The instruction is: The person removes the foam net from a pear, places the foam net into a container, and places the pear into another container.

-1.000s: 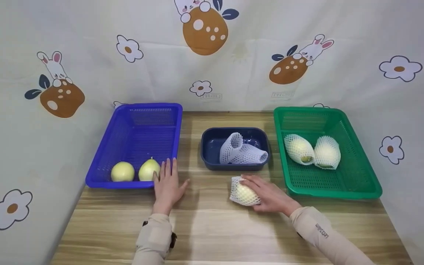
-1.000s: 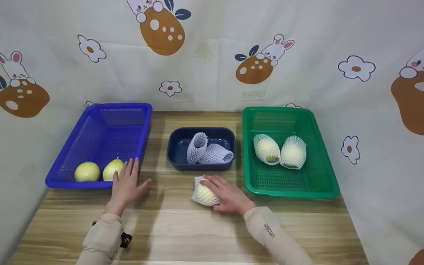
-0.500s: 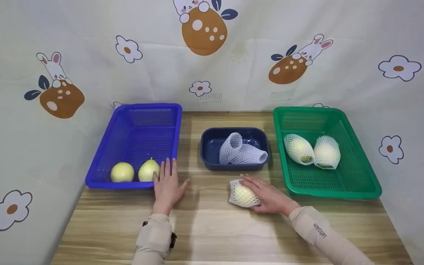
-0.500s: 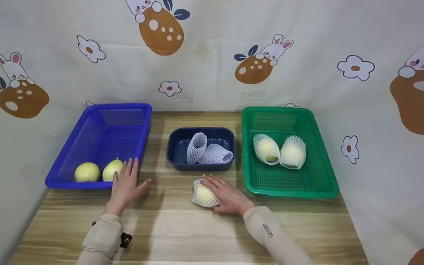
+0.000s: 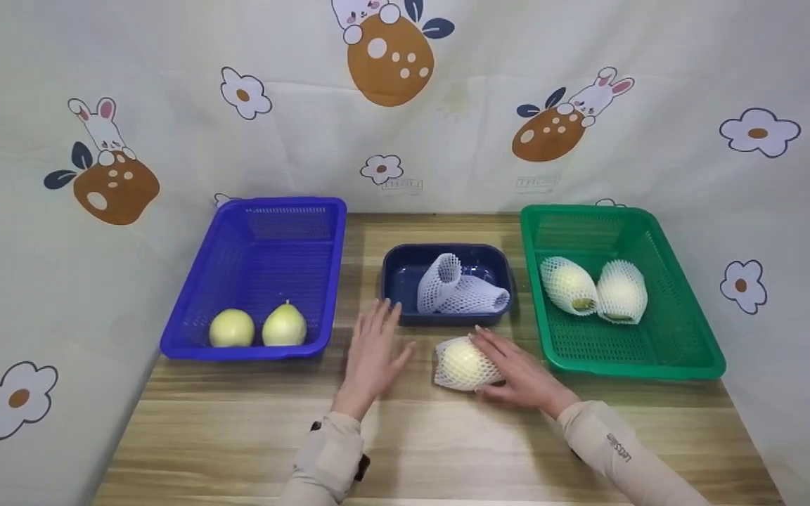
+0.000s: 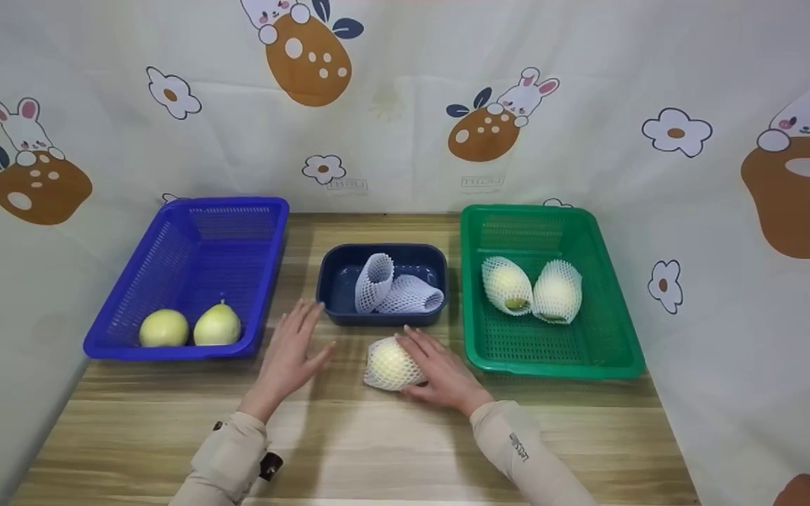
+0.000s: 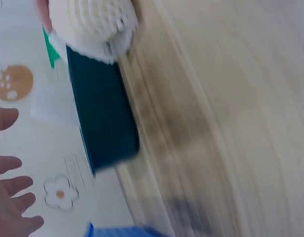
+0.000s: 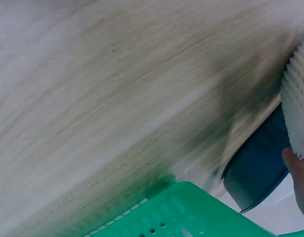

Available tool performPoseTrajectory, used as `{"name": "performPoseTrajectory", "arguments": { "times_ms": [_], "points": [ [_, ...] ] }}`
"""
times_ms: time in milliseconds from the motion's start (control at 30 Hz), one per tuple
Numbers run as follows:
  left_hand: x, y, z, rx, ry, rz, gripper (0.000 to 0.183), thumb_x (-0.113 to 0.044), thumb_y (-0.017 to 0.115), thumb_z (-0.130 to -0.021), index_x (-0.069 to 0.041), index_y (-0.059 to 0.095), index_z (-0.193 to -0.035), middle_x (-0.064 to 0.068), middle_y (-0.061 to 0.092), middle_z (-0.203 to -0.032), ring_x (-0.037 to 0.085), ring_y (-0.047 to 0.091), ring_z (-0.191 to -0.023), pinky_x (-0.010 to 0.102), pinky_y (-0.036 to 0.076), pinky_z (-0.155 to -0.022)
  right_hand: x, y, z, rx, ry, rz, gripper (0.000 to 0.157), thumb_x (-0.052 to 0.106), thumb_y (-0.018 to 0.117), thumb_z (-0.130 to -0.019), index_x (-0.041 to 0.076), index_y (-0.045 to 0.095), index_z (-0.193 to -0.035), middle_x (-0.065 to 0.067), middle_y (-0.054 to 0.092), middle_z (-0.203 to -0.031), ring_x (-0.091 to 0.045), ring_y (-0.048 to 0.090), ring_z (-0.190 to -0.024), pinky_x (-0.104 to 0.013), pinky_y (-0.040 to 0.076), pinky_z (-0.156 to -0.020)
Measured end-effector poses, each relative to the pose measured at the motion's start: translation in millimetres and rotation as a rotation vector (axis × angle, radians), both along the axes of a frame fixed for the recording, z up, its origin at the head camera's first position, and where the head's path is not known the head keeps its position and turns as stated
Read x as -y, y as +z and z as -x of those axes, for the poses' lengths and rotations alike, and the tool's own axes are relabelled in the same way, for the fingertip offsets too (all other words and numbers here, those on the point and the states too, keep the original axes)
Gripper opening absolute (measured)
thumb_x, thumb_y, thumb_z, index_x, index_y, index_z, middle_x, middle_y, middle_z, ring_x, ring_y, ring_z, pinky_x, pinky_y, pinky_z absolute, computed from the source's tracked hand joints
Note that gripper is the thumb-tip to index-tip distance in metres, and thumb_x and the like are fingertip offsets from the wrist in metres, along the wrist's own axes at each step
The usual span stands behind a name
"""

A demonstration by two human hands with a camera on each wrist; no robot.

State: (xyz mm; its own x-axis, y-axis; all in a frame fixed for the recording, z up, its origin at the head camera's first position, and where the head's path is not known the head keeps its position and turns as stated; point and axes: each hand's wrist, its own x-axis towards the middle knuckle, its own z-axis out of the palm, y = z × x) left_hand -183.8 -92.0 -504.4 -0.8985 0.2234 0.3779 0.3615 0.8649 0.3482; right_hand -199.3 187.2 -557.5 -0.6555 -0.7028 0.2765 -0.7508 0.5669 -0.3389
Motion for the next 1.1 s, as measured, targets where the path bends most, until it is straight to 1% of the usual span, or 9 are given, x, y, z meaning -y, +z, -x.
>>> {"name": "performPoseTrajectory", "arguments": {
  "times_ms": [67,167,300,400,600,767,833,933,1100],
  "points": [
    [-14,-2.4,-1.2,0.033,-0.066,-0.049,0.059,-0.030,0.062,-0.079,-0.001,0.044,-0.126,0.019,0.043,-0.127,0.033,0.036,-0.118,0.045,0.024,-0.098,-1,-0.4,-1.0,0.011,-0.017,-0.002,0.083,0.043,0.067,-0.073,0.008,0.028,-0.138,-0.013,0.023,-0.142,-0.030,0.029,-0.123,-0.048,0.033,-0.091],
    [-33,-8.2,-2.3,0.150,-0.137,-0.081,0.057,-0.029,0.062,-0.080,-0.002,0.044,-0.127,0.017,0.046,-0.123,0.033,0.044,-0.110,0.043,0.034,-0.092,0,-2.2,-2.1,0.033,-0.023,0.004,0.082,0.044,0.065,-0.075,0.010,0.027,-0.139,-0.011,0.024,-0.142,-0.031,0.031,-0.122,-0.047,0.034,-0.091],
    [-50,-18.8,-3.7,0.313,-0.184,-0.089,0.061,-0.033,0.062,-0.080,-0.006,0.040,-0.130,0.015,0.045,-0.124,0.032,0.049,-0.104,0.043,0.039,-0.088,1,-4.3,-3.9,0.039,-0.021,0.028,0.076,0.041,0.065,-0.076,0.013,0.030,-0.138,-0.008,0.028,-0.140,-0.029,0.035,-0.120,-0.045,0.034,-0.091],
    [-57,-25.7,-4.7,0.362,-0.198,-0.099,0.063,-0.035,0.062,-0.080,-0.007,0.039,-0.131,0.014,0.045,-0.124,0.032,0.050,-0.104,0.044,0.040,-0.086,0,-4.9,-4.5,0.005,-0.010,0.056,0.072,0.037,0.066,-0.076,0.013,0.035,-0.136,-0.008,0.033,-0.138,-0.027,0.038,-0.118,-0.045,0.035,-0.091],
    [-64,-31.5,-6.1,0.354,-0.217,-0.122,0.061,-0.032,0.064,-0.079,-0.007,0.041,-0.129,0.013,0.047,-0.121,0.031,0.051,-0.102,0.042,0.041,-0.084,-2,-5.9,-4.0,-0.111,0.032,0.097,0.064,0.034,0.067,-0.075,0.011,0.045,-0.130,-0.009,0.042,-0.131,-0.025,0.045,-0.113,-0.042,0.040,-0.087],
    [-68,-30.1,-7.1,0.340,-0.217,-0.108,0.059,-0.033,0.065,-0.078,-0.008,0.043,-0.128,0.014,0.048,-0.119,0.032,0.052,-0.099,0.042,0.043,-0.081,-2,-8.7,-4.7,-0.247,0.044,0.180,0.053,0.029,0.071,-0.073,0.007,0.057,-0.118,-0.009,0.053,-0.120,-0.023,0.051,-0.106,-0.034,0.042,-0.086],
    [-70,-28.4,-7.5,0.345,-0.209,-0.097,0.059,-0.033,0.065,-0.078,-0.010,0.044,-0.128,0.014,0.047,-0.120,0.033,0.053,-0.098,0.043,0.043,-0.080,-3,-8.9,-5.9,-0.276,0.032,0.201,0.050,0.027,0.072,-0.072,0.006,0.059,-0.115,-0.009,0.055,-0.117,-0.023,0.052,-0.105,-0.034,0.042,-0.086],
    [-71,-26.4,-8.0,0.355,-0.201,-0.090,0.059,-0.031,0.065,-0.078,-0.010,0.043,-0.129,0.015,0.047,-0.121,0.034,0.053,-0.098,0.045,0.044,-0.079,-3,-7.7,-7.8,-0.219,0.005,0.184,0.057,0.029,0.072,-0.072,0.006,0.054,-0.120,-0.010,0.051,-0.122,-0.026,0.049,-0.108,-0.038,0.040,-0.088],
    [-73,-25.4,-9.2,0.371,-0.196,-0.087,0.059,-0.030,0.064,-0.079,-0.009,0.043,-0.130,0.015,0.046,-0.122,0.035,0.052,-0.100,0.048,0.043,-0.079,-4,-8.5,-10.1,-0.012,-0.045,0.099,0.073,0.034,0.068,-0.074,0.008,0.035,-0.135,-0.012,0.034,-0.136,-0.031,0.041,-0.114,-0.045,0.037,-0.089]
  ]
}}
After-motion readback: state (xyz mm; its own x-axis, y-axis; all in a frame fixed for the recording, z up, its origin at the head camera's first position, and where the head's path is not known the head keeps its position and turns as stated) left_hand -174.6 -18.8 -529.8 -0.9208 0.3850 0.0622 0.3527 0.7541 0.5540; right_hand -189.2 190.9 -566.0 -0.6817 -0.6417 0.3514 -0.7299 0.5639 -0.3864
